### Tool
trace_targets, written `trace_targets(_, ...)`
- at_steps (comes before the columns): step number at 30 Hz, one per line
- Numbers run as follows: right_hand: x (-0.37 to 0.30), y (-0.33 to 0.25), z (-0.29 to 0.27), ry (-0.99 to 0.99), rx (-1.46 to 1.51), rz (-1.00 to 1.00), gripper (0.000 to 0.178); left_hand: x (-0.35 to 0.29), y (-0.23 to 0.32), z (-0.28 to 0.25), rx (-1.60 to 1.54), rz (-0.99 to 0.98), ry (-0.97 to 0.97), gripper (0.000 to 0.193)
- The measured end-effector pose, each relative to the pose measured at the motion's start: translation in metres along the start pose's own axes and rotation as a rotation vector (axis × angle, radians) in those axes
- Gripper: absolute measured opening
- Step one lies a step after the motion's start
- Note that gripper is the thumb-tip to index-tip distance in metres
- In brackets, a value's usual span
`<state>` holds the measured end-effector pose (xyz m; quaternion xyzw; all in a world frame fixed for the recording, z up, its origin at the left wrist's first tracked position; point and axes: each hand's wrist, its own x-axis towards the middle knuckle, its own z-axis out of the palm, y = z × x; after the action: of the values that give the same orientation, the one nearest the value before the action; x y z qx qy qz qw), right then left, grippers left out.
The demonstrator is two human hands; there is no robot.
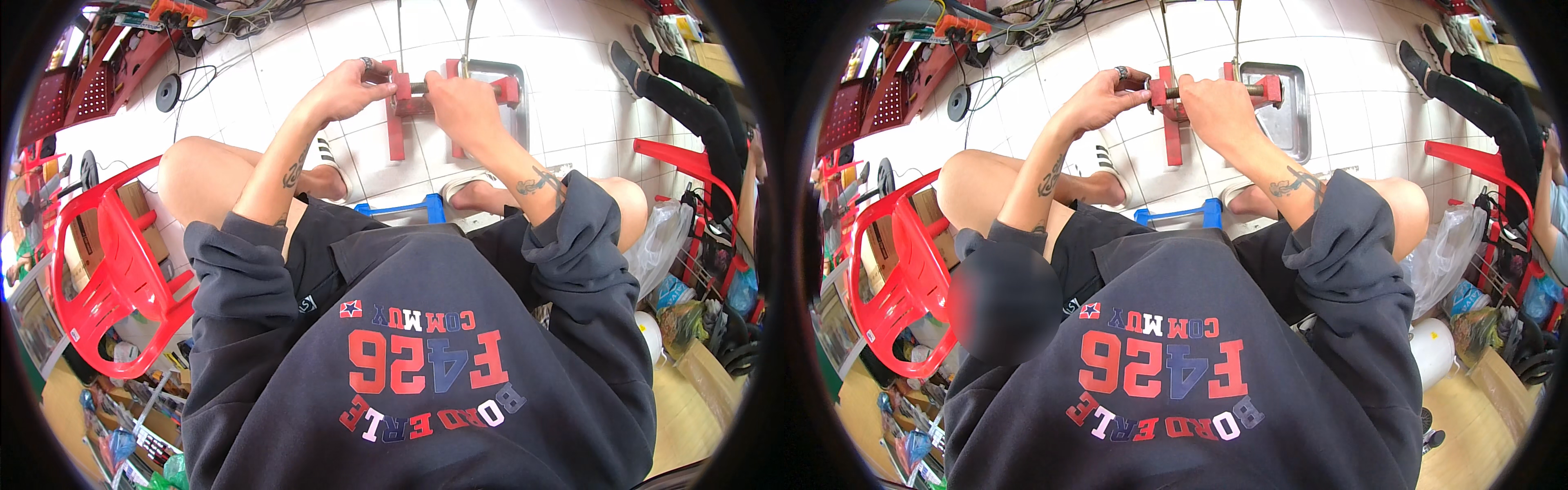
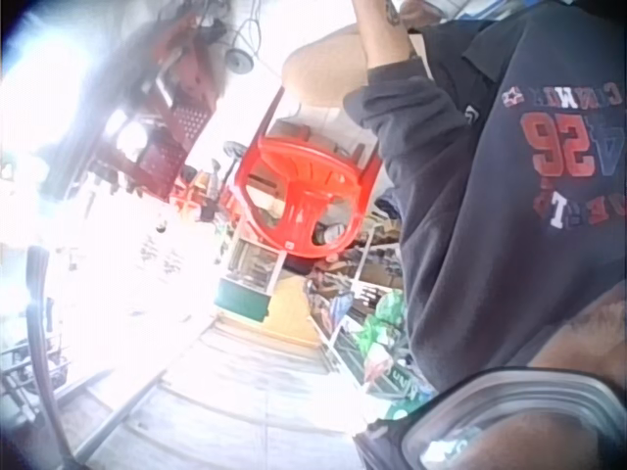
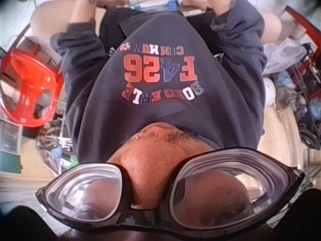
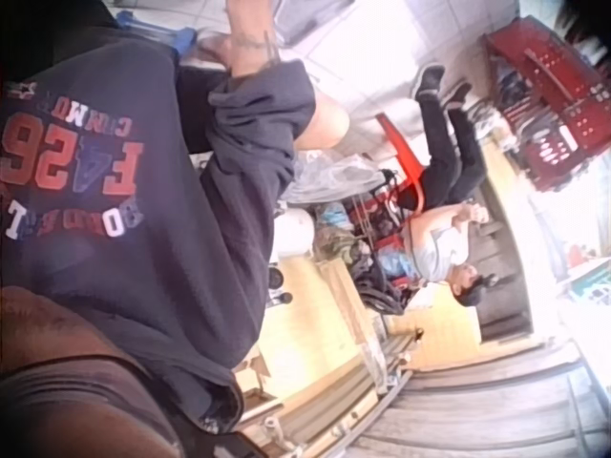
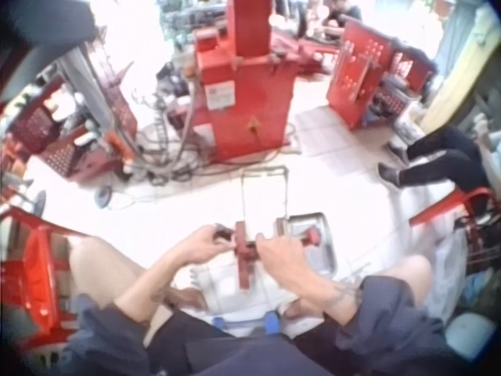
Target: The person sits on the floor of a workshop and assembles a mechanical device using a threaded rod, red plastic blocks, and a metal frame. They repeatedly insert the rod through the blocks, tighten and loosen the assembly by hand, and adjust the components within a metal tray.
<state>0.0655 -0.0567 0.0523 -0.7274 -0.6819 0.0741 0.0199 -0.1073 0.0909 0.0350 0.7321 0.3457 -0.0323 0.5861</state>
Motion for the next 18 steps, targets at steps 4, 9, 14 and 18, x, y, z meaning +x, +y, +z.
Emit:
trace_targets(4, 0.0, -0.001, 0.001, 0.025, 0.005, 0.003, 0.009, -0.001, -0.001, 0.001, -0.014, 0.026, 0.013, 0.054)
trace_targets(9, 0.0, -0.001, -0.002, -0.02, -0.015, 0.029, 0.008, -0.007, 0.007, 0.004, -0.008, 0.028, 0.019, 0.058)
trace_targets(14, 0.001, 0.002, 0.009, 0.299, -0.083, -0.166, 0.013, -0.002, -0.005, 0.005, -0.024, 0.086, 0.017, 0.065)
trace_targets(18, 0.002, 0.003, 0.023, 0.306, 0.038, -0.207, 0.013, 0.004, -0.003, 0.0, 0.02, 0.108, -0.044, 0.064)
